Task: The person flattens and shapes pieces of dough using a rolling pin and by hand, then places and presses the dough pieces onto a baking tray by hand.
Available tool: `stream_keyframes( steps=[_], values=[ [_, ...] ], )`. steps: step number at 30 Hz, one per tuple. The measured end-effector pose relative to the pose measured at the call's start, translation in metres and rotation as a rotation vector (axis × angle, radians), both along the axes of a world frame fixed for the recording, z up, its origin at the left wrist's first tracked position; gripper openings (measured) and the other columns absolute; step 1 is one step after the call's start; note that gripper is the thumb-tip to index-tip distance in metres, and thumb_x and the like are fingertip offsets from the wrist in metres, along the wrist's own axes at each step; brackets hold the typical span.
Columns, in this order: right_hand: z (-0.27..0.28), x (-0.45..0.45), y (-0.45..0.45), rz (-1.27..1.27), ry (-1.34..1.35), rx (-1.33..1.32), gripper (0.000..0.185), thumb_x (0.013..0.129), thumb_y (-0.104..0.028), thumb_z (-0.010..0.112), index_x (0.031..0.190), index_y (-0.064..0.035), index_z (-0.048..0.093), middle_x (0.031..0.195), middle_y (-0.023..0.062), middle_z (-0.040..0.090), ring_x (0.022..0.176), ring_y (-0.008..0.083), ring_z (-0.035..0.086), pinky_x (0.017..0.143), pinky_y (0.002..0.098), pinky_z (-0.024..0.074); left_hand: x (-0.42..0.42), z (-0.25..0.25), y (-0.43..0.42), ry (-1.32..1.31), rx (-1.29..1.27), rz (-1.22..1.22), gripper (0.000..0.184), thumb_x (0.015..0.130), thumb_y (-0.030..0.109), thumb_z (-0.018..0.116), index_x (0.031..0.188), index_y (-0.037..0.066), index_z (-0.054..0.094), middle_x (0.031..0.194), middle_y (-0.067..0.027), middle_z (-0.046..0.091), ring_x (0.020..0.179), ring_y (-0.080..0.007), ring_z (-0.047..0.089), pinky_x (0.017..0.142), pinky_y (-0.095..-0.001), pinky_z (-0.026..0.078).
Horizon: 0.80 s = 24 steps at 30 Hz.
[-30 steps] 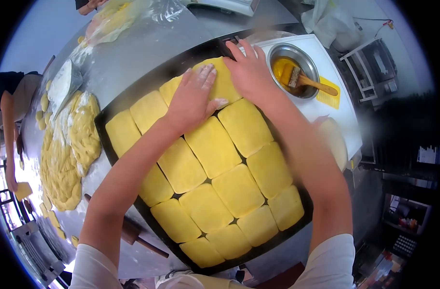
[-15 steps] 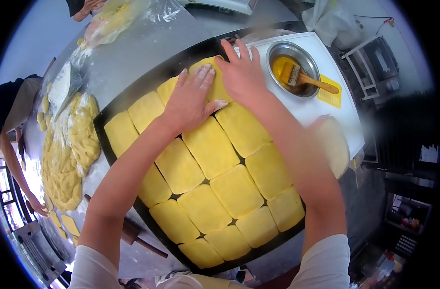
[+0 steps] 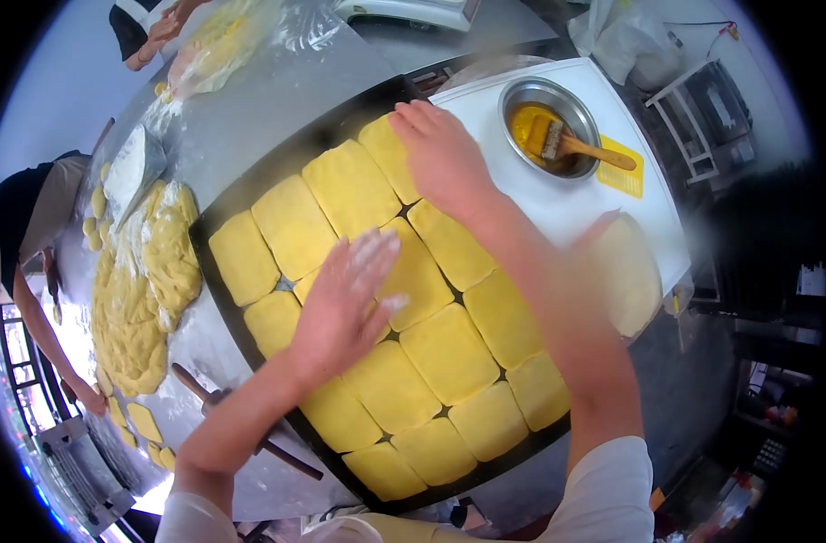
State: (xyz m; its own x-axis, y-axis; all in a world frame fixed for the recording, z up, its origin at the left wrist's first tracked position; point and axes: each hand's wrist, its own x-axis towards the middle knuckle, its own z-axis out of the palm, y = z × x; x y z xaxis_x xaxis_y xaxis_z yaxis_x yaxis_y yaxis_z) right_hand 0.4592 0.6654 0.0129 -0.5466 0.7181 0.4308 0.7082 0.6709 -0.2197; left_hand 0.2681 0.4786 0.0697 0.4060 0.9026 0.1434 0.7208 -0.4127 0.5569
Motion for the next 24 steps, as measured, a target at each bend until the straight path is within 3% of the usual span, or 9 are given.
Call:
stream_keyframes(
  steps=[2,5,8,11,14,20,23,24],
  values=[
    [0.003,-0.010,-0.003,0.020,-0.008,0.022,0.048,0.096,-0.011,0.062,0.141,0.0028,0.057,0.147,0.0172,0.059,0.141,0.0340,0.050,0.120,0.0440,0.0371,0.003,0.009,-0.028,-0.038,-0.038,-0.021,0.068,0.095,0.021,0.075,0.154,0.001,0.047,0.156,-0.0204,0.051,0.145,-0.0398,0.048,0.122,-0.0539,0.035],
    [0.013,-0.018,-0.004,0.003,-0.249,-0.099,0.048,0.097,-0.014,0.063,0.140,0.0056,0.055,0.146,0.0193,0.059,0.140,0.0345,0.050,0.120,0.0430,0.0381,0.010,0.021,-0.068,-0.128,-0.124,-0.035,0.067,0.093,0.019,0.076,0.152,0.001,0.050,0.155,-0.0198,0.053,0.143,-0.0397,0.051,0.121,-0.0529,0.038],
    [0.040,-0.024,-0.006,-0.055,-0.162,-0.261,0.044,0.096,-0.013,0.064,0.136,0.0055,0.057,0.146,0.0193,0.059,0.140,0.0349,0.050,0.120,0.0441,0.0373,0.014,0.028,-0.101,-0.167,-0.179,-0.030,0.063,0.093,0.017,0.077,0.149,0.001,0.053,0.151,-0.0200,0.057,0.139,-0.0406,0.054,0.118,-0.0521,0.042],
    [0.042,-0.028,-0.011,-0.006,-0.126,-0.251,0.042,0.096,-0.012,0.064,0.135,0.0034,0.058,0.147,0.0183,0.058,0.141,0.0354,0.050,0.120,0.0463,0.0364,0.015,0.032,-0.130,-0.224,-0.195,0.020,0.057,0.092,0.016,0.078,0.144,-0.001,0.058,0.142,-0.0216,0.063,0.132,-0.0428,0.059,0.113,-0.0518,0.046],
    [0.012,-0.025,-0.011,0.103,-0.174,-0.036,0.045,0.097,-0.018,0.066,0.138,0.0000,0.058,0.148,0.0172,0.057,0.142,0.0363,0.048,0.120,0.0496,0.0352,0.017,0.033,-0.144,-0.260,-0.195,0.047,0.055,0.093,0.015,0.077,0.142,-0.001,0.059,0.139,-0.0224,0.065,0.129,-0.0440,0.061,0.111,-0.0516,0.048],
    [-0.002,-0.026,-0.015,0.094,-0.100,-0.015,0.056,0.102,-0.041,0.063,0.143,-0.0036,0.057,0.149,0.0155,0.056,0.145,0.0372,0.045,0.122,0.0536,0.0320,0.025,0.035,-0.149,-0.271,-0.172,0.075,0.056,0.090,0.012,0.079,0.140,-0.002,0.060,0.132,-0.0244,0.068,0.124,-0.0447,0.064,0.108,-0.0509,0.051],
    [0.000,-0.031,-0.017,0.024,-0.194,-0.022,0.058,0.103,-0.043,0.059,0.148,-0.0056,0.055,0.158,0.0152,0.051,0.148,0.0376,0.043,0.124,0.0528,0.0302,0.027,0.037,-0.150,-0.260,-0.170,0.092,0.058,0.088,0.012,0.081,0.141,-0.002,0.060,0.131,-0.0254,0.068,0.123,-0.0442,0.065,0.107,-0.0501,0.052],
    [0.000,-0.034,-0.020,0.019,-0.168,-0.001,0.055,0.103,-0.040,0.060,0.145,-0.0049,0.057,0.153,0.0146,0.054,0.144,0.0371,0.046,0.122,0.0529,0.0312,0.028,0.037,-0.151,-0.261,-0.169,0.097,0.059,0.088,0.013,0.081,0.141,-0.002,0.060,0.130,-0.0253,0.068,0.123,-0.0440,0.065,0.106,-0.0500,0.052]
  ],
)
